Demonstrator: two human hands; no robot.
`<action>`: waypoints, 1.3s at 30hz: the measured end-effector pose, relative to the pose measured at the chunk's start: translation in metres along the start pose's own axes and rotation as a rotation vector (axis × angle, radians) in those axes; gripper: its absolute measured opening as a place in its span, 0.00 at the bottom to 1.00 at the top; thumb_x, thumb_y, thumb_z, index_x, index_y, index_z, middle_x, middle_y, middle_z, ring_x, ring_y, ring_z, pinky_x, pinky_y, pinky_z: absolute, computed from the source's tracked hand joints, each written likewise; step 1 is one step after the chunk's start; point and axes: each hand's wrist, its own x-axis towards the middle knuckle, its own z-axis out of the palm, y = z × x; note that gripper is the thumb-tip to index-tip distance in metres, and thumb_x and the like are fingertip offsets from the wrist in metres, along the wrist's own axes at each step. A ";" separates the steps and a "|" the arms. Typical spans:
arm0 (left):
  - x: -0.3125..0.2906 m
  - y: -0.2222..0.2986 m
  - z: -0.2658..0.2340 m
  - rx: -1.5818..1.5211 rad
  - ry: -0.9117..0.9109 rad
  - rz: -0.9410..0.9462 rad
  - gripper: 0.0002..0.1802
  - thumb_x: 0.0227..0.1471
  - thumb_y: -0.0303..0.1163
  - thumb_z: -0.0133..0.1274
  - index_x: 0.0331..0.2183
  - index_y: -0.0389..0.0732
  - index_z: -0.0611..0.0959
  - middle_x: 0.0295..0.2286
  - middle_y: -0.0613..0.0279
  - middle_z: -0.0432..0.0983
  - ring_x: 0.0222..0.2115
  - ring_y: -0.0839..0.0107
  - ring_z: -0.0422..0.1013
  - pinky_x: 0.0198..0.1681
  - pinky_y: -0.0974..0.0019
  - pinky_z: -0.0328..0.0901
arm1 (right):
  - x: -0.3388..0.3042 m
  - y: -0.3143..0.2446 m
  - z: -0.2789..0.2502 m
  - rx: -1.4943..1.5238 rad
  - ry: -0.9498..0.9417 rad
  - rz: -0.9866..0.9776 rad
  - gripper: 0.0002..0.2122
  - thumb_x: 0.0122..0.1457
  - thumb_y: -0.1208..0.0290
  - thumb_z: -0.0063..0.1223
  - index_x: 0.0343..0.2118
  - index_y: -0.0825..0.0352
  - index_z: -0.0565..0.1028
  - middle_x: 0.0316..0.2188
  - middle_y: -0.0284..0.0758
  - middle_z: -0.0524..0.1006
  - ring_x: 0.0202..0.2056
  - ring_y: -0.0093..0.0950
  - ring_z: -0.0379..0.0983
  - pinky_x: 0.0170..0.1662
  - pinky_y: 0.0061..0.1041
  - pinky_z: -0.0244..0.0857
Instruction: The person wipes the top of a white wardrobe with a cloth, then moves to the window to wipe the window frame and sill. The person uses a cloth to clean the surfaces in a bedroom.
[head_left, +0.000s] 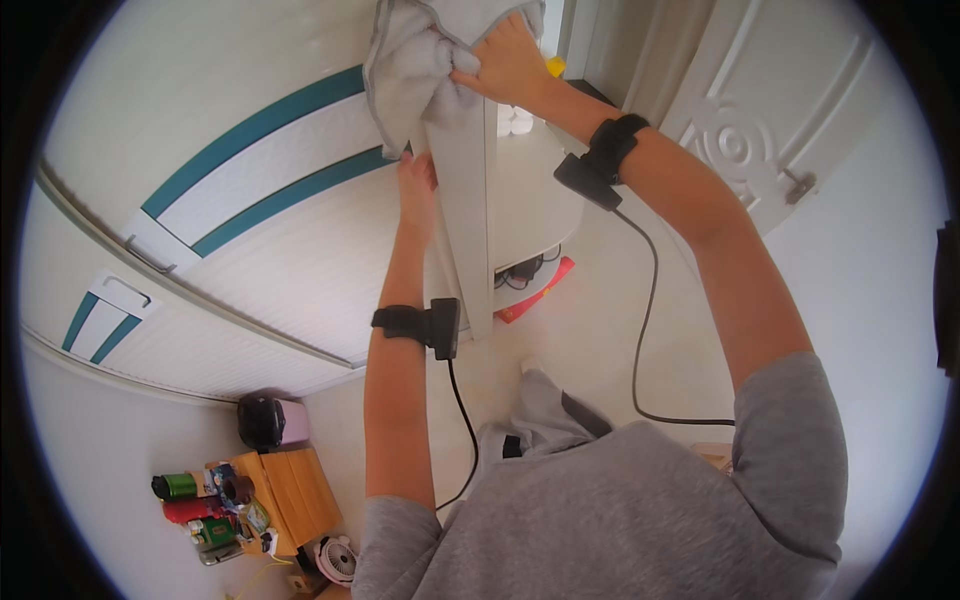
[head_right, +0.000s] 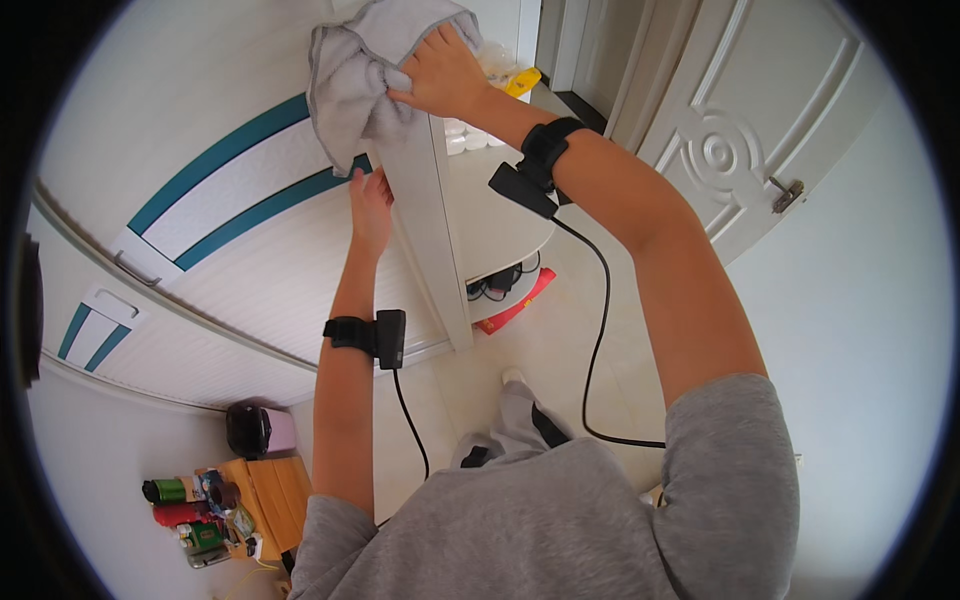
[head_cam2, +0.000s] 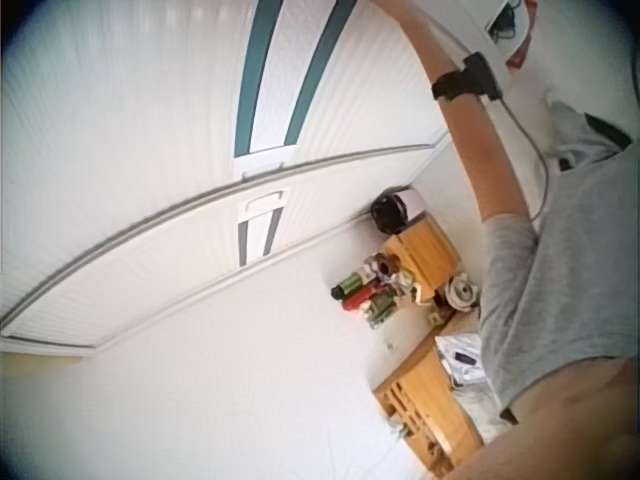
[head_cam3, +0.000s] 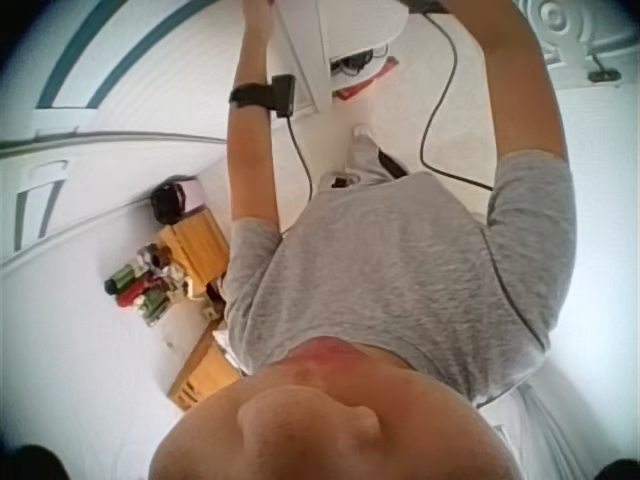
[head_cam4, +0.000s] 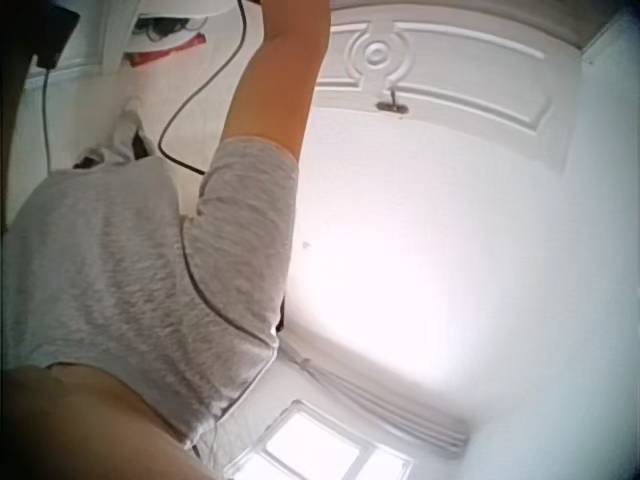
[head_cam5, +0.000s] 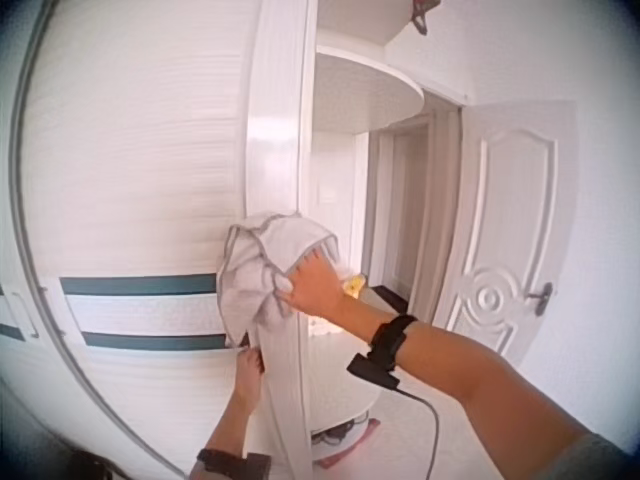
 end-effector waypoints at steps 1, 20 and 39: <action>-0.001 -0.003 -0.003 -0.053 0.004 0.003 0.48 0.54 0.69 0.26 0.59 0.37 0.62 0.56 0.62 0.61 0.54 0.69 0.58 0.58 0.65 0.48 | -0.009 -0.009 0.005 -0.097 0.017 0.008 0.34 0.47 0.51 0.58 0.56 0.61 0.65 0.56 0.42 0.64 0.57 0.45 0.57 0.61 0.46 0.45; -0.011 0.016 0.005 -0.024 0.120 -0.043 0.31 0.62 0.56 0.33 0.47 0.41 0.74 0.43 0.65 0.74 0.44 0.74 0.66 0.50 0.68 0.56 | -0.313 -0.157 0.137 0.495 -0.488 -0.099 0.07 0.50 0.64 0.49 0.28 0.60 0.75 0.28 0.31 0.76 0.35 0.31 0.72 0.43 0.30 0.61; 0.009 0.007 0.012 0.087 0.226 -0.148 0.23 0.60 0.51 0.38 0.42 0.46 0.79 0.36 0.70 0.77 0.37 0.76 0.70 0.44 0.69 0.60 | -0.011 0.029 -0.210 0.273 0.491 0.152 0.31 0.43 0.72 0.61 0.55 0.57 0.69 0.59 0.46 0.58 0.58 0.42 0.58 0.60 0.35 0.52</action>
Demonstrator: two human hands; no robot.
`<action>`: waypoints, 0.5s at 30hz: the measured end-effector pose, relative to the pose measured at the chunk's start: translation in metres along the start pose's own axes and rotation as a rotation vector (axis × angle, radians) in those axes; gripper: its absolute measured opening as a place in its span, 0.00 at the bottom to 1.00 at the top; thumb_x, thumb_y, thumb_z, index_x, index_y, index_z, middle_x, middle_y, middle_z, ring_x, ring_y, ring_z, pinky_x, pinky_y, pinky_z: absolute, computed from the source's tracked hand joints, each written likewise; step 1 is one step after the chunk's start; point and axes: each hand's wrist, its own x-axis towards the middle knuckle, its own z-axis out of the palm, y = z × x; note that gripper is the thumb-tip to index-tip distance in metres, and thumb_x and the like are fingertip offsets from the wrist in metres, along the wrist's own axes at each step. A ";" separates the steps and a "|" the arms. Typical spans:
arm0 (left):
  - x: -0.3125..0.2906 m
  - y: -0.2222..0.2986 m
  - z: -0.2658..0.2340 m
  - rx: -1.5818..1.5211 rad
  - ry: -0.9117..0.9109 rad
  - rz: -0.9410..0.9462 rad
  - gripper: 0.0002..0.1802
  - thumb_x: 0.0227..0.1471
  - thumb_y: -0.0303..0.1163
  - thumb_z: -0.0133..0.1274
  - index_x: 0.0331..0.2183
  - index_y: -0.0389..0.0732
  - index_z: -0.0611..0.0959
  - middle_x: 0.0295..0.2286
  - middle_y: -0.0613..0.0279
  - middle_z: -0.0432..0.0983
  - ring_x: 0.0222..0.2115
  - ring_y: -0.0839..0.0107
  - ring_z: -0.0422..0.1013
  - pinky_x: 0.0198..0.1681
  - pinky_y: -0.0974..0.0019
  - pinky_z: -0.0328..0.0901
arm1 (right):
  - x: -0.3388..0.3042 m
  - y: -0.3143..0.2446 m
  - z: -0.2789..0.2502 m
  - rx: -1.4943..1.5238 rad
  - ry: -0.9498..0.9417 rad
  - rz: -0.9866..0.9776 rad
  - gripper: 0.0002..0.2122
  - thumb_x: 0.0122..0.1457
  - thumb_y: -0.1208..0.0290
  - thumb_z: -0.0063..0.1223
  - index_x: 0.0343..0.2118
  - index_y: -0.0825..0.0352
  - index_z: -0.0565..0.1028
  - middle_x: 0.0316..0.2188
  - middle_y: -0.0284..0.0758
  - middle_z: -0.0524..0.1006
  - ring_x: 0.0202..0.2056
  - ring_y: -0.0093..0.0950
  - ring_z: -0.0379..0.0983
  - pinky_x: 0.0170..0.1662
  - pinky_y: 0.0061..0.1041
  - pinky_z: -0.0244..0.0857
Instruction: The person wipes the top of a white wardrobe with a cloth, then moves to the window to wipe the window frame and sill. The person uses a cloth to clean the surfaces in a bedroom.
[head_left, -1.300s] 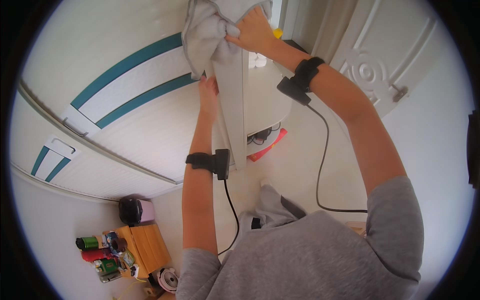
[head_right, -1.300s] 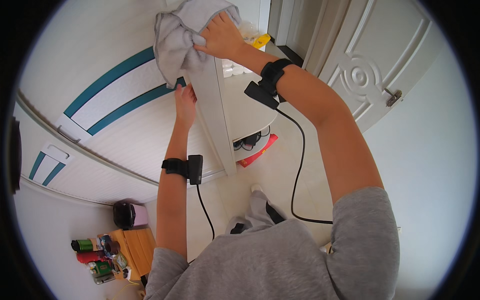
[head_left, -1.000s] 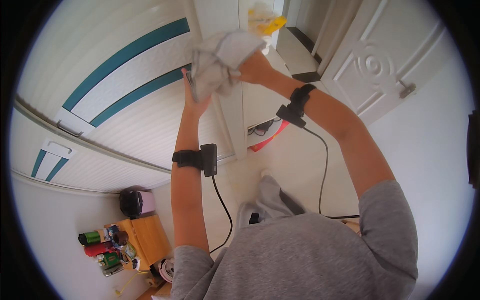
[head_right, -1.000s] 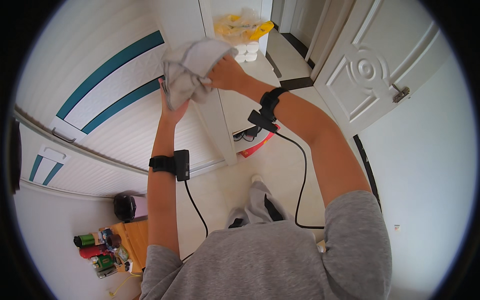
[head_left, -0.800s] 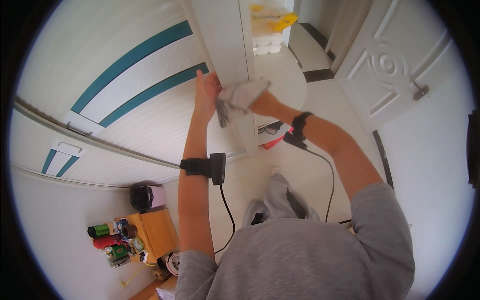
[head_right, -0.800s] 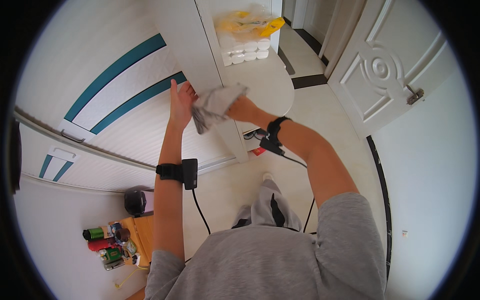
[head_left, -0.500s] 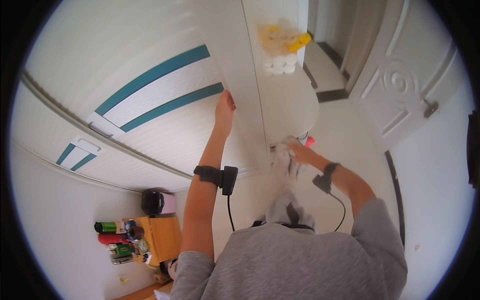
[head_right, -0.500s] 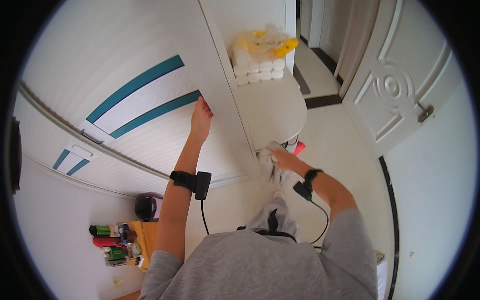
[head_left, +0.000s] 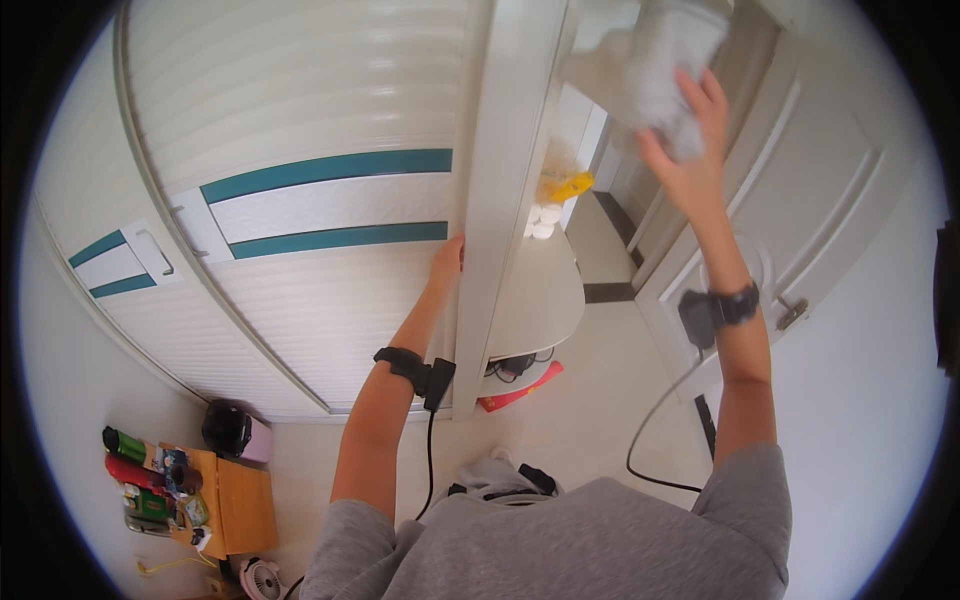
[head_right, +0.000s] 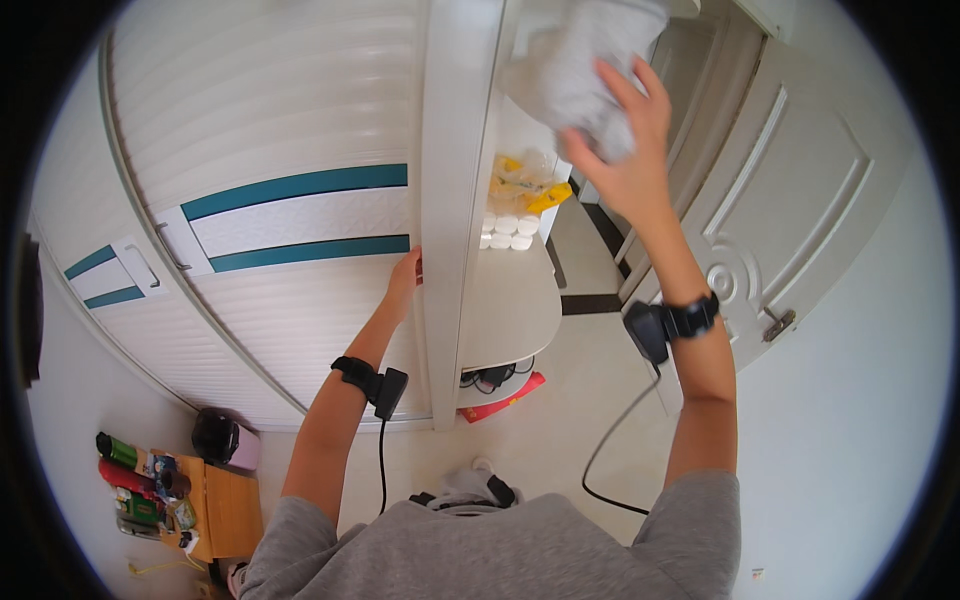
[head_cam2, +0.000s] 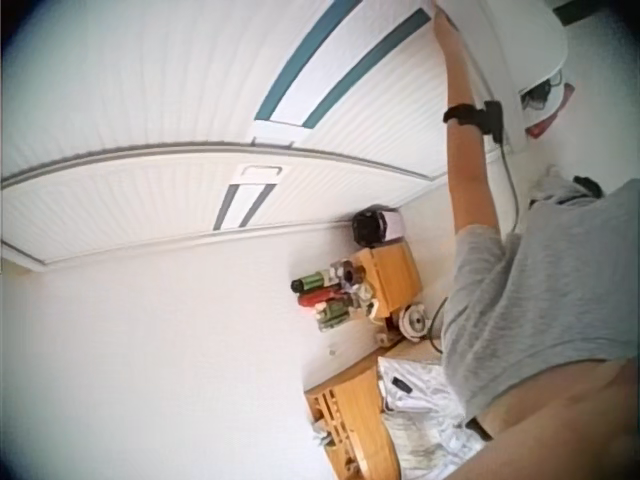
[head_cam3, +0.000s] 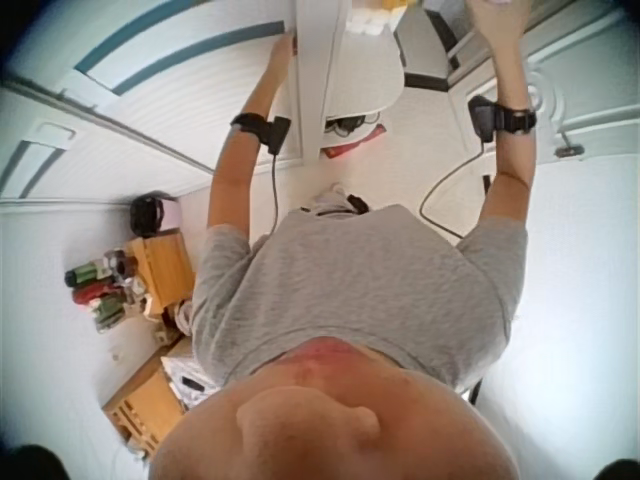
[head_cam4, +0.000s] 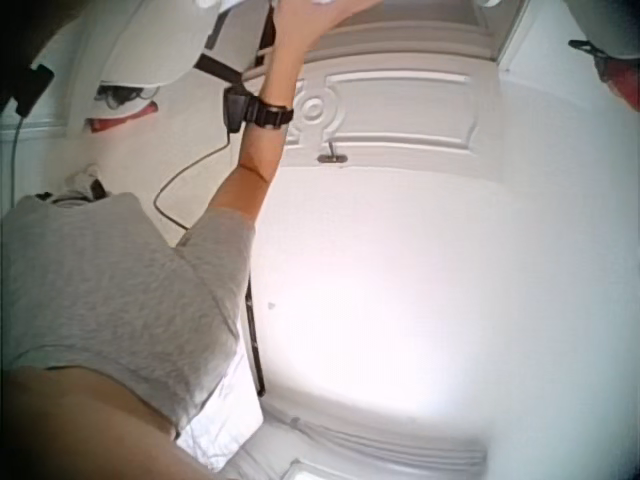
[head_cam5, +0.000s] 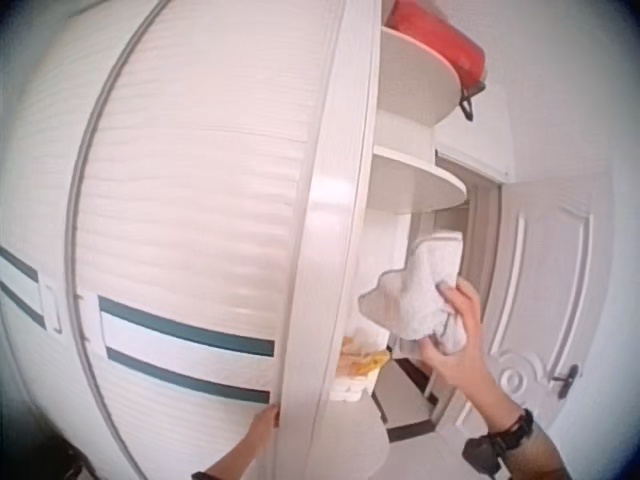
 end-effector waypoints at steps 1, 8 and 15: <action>0.000 -0.001 0.000 0.007 0.004 -0.002 0.23 0.60 0.52 0.39 0.42 0.46 0.80 0.36 0.70 0.77 0.37 0.76 0.70 0.44 0.69 0.60 | 0.023 -0.005 0.021 -0.055 -0.046 -0.070 0.32 0.43 0.69 0.63 0.56 0.53 0.69 0.60 0.46 0.56 0.58 0.43 0.58 0.61 0.36 0.51; -0.012 0.005 0.011 -0.137 0.069 0.072 0.23 0.59 0.48 0.40 0.31 0.39 0.80 0.24 0.67 0.74 0.26 0.74 0.68 0.32 0.70 0.63 | 0.026 -0.027 0.166 -0.061 -0.135 0.026 0.29 0.49 0.56 0.56 0.58 0.51 0.67 0.57 0.44 0.63 0.59 0.45 0.55 0.62 0.39 0.46; -0.016 0.003 0.008 -0.116 -0.023 0.122 0.20 0.58 0.50 0.42 0.37 0.45 0.80 0.33 0.71 0.76 0.35 0.76 0.68 0.42 0.70 0.59 | -0.086 -0.012 0.165 -0.081 -0.397 -0.030 0.30 0.50 0.54 0.56 0.57 0.52 0.67 0.57 0.41 0.64 0.59 0.45 0.56 0.62 0.43 0.47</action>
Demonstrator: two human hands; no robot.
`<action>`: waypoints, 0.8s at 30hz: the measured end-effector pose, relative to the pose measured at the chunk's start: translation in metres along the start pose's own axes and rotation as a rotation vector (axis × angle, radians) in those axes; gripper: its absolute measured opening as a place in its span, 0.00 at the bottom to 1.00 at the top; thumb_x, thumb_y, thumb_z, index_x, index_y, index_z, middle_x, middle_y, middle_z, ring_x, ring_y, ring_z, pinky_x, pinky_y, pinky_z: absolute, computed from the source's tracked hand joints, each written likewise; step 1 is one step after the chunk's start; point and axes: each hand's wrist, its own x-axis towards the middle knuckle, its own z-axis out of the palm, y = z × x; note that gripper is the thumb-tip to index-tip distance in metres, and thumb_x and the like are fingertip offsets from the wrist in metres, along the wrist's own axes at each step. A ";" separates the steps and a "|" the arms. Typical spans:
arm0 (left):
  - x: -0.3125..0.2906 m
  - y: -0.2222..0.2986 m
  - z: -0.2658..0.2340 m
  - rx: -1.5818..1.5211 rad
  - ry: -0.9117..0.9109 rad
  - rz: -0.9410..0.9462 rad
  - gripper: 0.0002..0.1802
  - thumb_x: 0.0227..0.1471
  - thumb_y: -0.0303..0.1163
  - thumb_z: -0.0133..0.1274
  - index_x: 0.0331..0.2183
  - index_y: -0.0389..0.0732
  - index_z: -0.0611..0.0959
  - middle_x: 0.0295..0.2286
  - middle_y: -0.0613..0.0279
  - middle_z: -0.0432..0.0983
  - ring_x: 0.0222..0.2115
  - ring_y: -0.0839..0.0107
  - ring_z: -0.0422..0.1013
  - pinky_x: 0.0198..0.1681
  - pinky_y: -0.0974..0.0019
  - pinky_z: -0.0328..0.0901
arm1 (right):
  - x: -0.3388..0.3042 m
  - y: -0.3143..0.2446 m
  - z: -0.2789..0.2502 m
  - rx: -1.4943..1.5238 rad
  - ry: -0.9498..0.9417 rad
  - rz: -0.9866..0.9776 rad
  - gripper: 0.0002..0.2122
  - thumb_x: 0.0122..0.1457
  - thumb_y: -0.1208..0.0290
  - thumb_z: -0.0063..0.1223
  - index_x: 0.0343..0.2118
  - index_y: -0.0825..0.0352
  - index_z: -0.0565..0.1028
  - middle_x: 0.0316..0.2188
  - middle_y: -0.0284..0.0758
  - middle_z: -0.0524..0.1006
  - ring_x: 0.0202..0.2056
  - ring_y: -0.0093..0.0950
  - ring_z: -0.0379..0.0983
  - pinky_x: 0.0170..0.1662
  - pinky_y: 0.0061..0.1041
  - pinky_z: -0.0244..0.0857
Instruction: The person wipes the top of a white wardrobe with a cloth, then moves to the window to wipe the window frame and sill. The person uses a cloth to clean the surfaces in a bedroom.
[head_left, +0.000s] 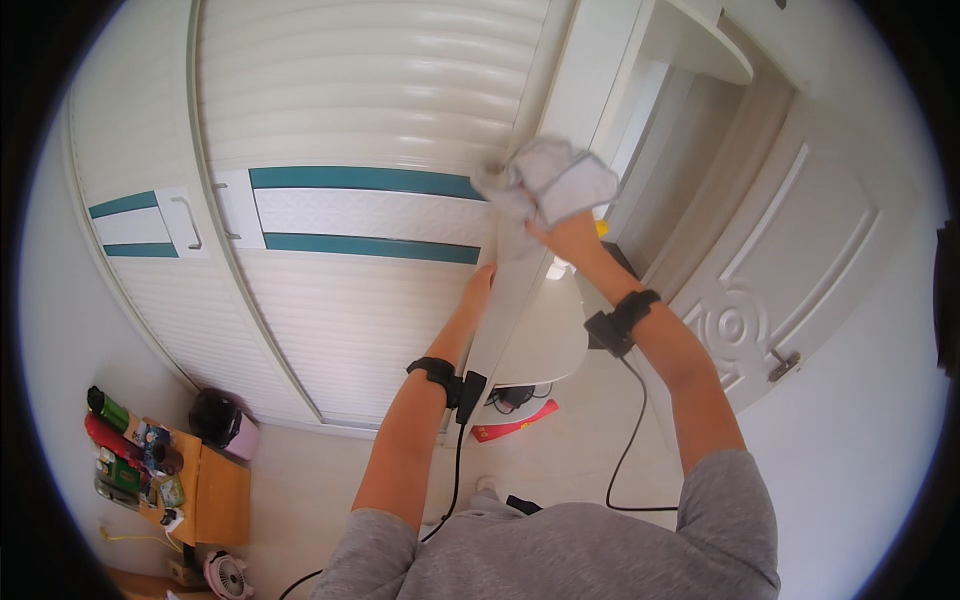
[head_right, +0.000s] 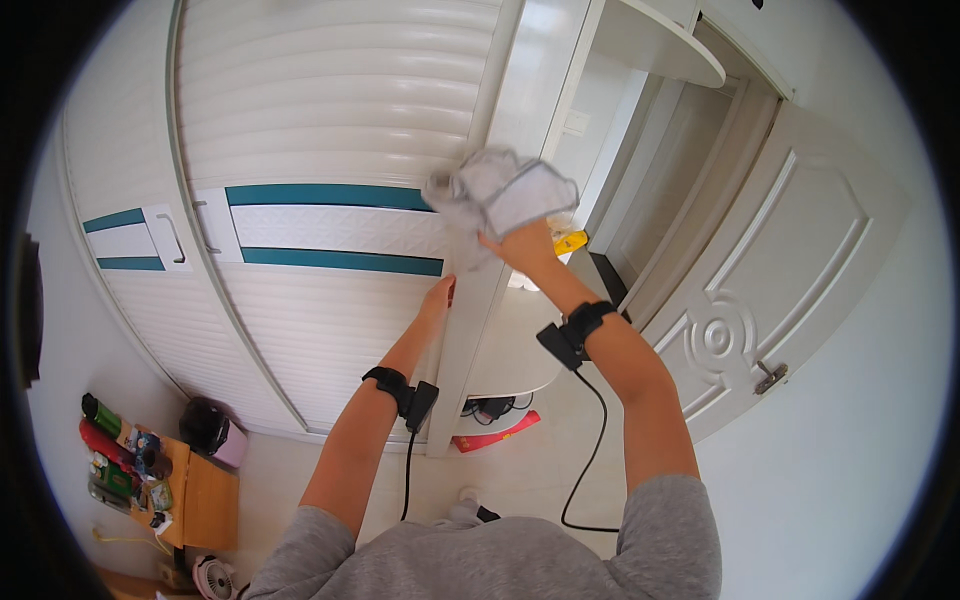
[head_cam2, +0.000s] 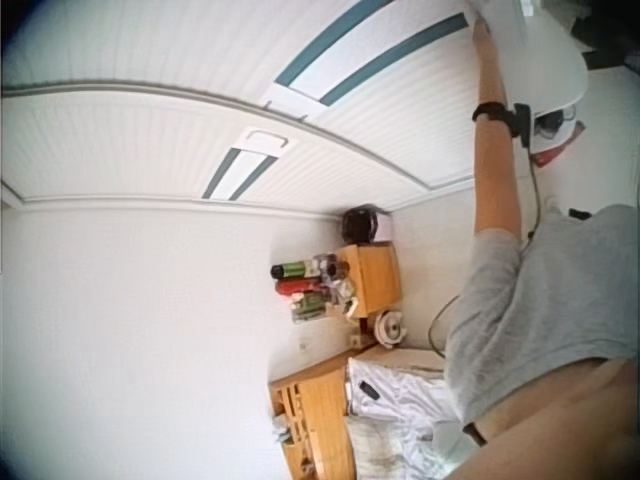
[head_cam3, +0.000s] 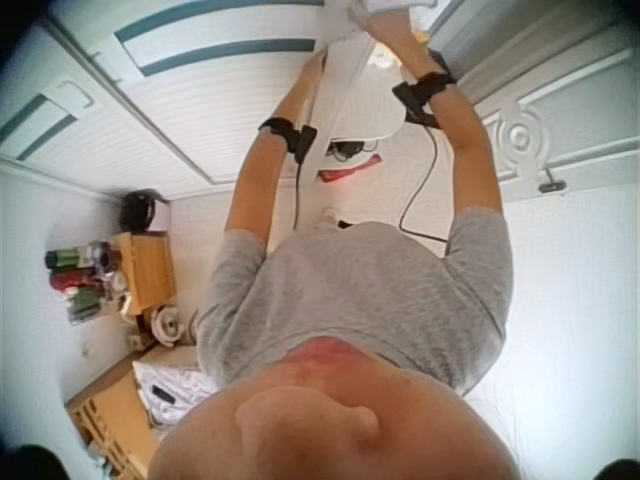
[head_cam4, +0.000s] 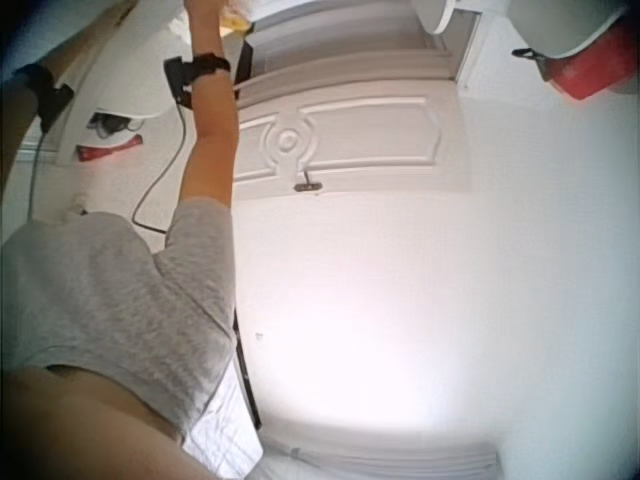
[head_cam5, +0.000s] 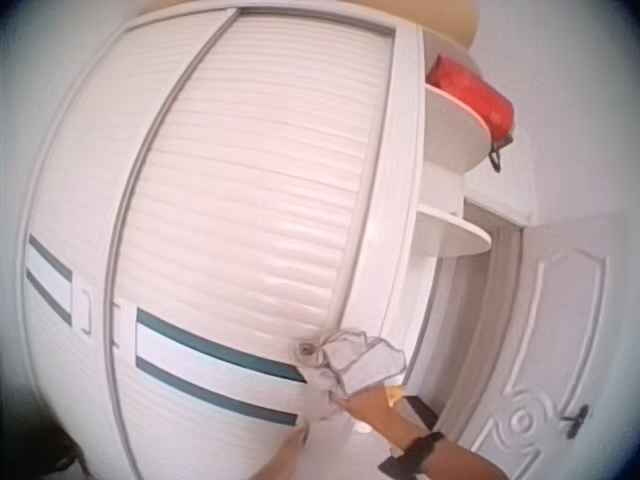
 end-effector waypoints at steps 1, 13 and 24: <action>0.001 0.000 -0.001 0.002 -0.002 -0.005 0.20 0.58 0.49 0.41 0.37 0.45 0.80 0.33 0.71 0.76 0.35 0.76 0.68 0.42 0.70 0.59 | -0.012 0.003 0.003 0.002 -0.015 -0.002 0.29 0.50 0.53 0.55 0.57 0.53 0.67 0.57 0.41 0.64 0.58 0.45 0.57 0.61 0.44 0.47; 0.015 -0.016 -0.011 0.004 0.023 -0.061 0.21 0.59 0.48 0.41 0.37 0.42 0.80 0.33 0.70 0.75 0.34 0.78 0.68 0.40 0.71 0.59 | -0.224 0.179 -0.085 0.175 0.061 1.033 0.15 0.50 0.72 0.53 0.43 0.62 0.71 0.40 0.34 0.74 0.44 0.32 0.70 0.43 0.29 0.68; 0.008 -0.022 -0.007 -0.183 0.014 -0.063 0.23 0.61 0.49 0.38 0.41 0.43 0.79 0.35 0.72 0.76 0.37 0.78 0.68 0.45 0.71 0.59 | 0.103 0.084 -0.197 0.885 0.683 0.439 0.35 0.54 0.70 0.58 0.64 0.58 0.52 0.53 0.38 0.65 0.49 0.29 0.66 0.48 0.29 0.66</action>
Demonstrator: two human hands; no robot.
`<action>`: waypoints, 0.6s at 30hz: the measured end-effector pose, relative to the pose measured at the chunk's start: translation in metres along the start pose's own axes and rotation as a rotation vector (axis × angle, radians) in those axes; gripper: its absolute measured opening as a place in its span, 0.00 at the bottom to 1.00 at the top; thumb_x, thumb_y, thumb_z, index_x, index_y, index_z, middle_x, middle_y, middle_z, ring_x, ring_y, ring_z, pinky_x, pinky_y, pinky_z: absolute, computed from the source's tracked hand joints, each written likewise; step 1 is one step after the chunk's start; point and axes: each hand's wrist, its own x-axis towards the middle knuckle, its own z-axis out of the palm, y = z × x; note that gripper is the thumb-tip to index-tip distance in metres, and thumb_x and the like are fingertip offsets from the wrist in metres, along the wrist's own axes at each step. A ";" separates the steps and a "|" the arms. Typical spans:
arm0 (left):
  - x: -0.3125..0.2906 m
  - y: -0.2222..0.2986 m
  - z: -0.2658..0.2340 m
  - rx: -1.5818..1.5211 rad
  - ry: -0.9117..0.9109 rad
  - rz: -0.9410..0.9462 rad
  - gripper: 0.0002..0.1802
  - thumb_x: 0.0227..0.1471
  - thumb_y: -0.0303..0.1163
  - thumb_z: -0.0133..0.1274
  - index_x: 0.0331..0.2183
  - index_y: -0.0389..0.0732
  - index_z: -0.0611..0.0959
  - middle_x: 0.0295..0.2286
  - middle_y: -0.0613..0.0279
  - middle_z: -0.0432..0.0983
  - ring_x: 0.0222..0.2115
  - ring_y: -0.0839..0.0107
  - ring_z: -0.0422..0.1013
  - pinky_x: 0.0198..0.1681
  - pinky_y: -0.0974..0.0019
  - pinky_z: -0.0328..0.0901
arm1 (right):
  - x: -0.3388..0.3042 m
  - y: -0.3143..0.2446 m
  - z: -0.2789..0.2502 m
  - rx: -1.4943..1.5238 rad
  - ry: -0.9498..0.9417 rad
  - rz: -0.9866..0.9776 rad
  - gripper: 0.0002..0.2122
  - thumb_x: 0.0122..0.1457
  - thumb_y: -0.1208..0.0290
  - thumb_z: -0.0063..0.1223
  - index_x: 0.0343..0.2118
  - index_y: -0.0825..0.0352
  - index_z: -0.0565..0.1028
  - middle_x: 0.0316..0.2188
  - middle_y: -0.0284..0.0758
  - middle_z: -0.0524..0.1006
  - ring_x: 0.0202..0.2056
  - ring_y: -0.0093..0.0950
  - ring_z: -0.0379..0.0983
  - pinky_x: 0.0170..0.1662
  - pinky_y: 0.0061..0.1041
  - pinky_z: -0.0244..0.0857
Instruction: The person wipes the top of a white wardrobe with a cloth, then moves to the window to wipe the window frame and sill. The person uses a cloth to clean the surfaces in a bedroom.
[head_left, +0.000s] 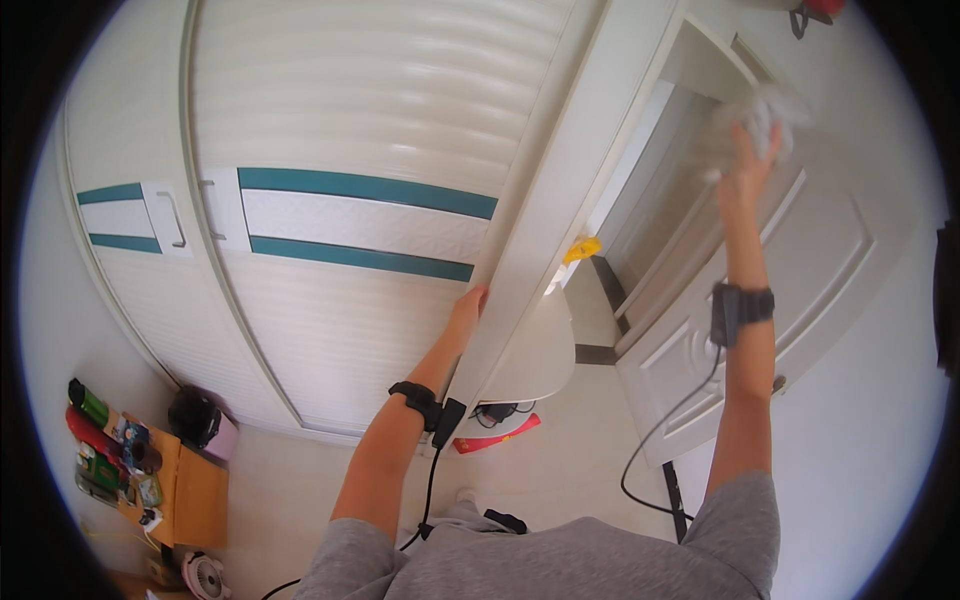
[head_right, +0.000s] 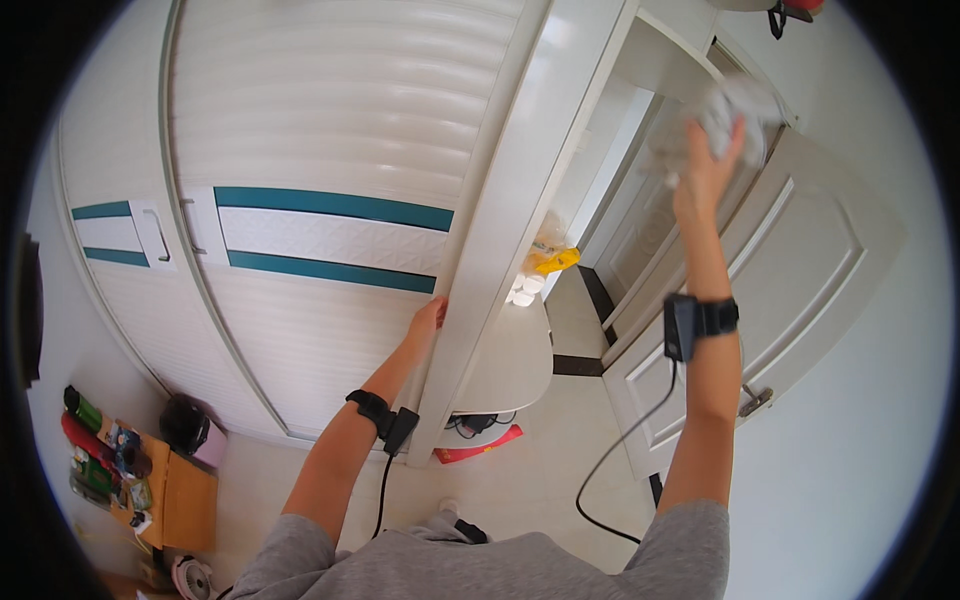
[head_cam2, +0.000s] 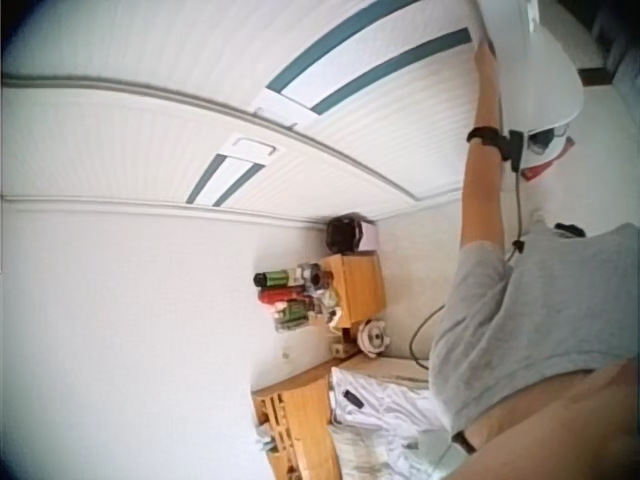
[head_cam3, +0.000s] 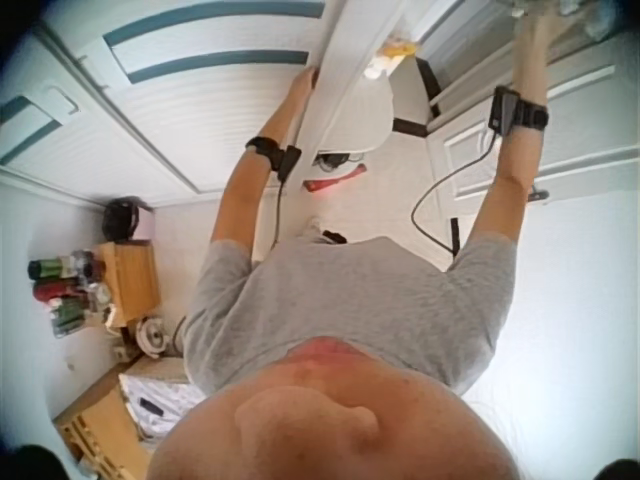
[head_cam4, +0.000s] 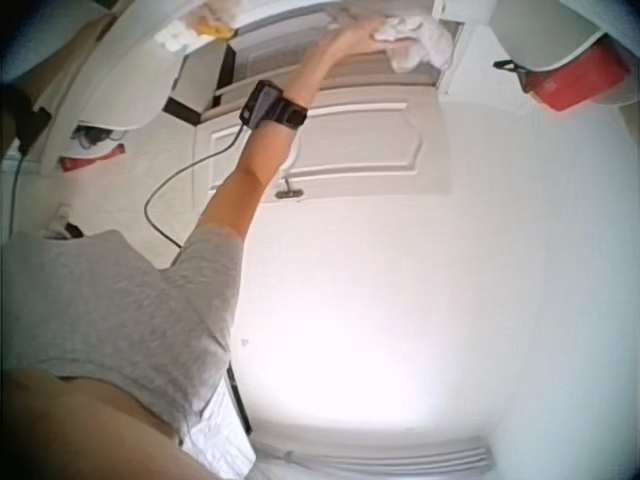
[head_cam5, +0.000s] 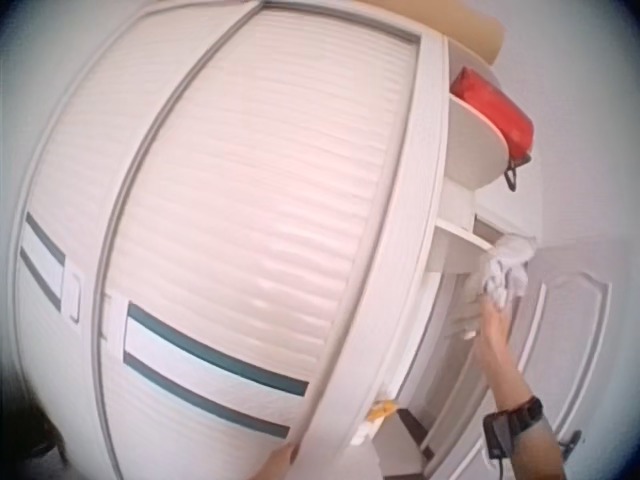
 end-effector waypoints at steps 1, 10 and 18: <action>-0.002 0.001 0.001 0.029 0.002 0.015 0.22 0.61 0.49 0.38 0.39 0.43 0.79 0.34 0.72 0.75 0.36 0.79 0.68 0.43 0.72 0.59 | 0.005 0.004 0.033 -0.205 -0.096 -0.095 0.37 0.54 0.66 0.58 0.64 0.58 0.51 0.57 0.38 0.62 0.52 0.31 0.64 0.52 0.33 0.61; -0.010 0.007 0.002 0.164 0.028 0.107 0.20 0.60 0.47 0.41 0.31 0.43 0.80 0.22 0.73 0.67 0.24 0.81 0.60 0.30 0.74 0.56 | 0.055 0.024 0.164 -1.090 0.005 -0.987 0.30 0.50 0.44 0.52 0.50 0.62 0.70 0.41 0.49 0.75 0.42 0.49 0.71 0.51 0.54 0.50; 0.001 -0.012 -0.004 0.165 0.030 0.066 0.25 0.62 0.49 0.37 0.42 0.39 0.80 0.31 0.70 0.74 0.32 0.78 0.66 0.39 0.73 0.59 | 0.008 0.044 0.158 -1.098 -0.081 -1.030 0.31 0.53 0.60 0.49 0.63 0.55 0.59 0.60 0.48 0.61 0.59 0.49 0.56 0.60 0.50 0.44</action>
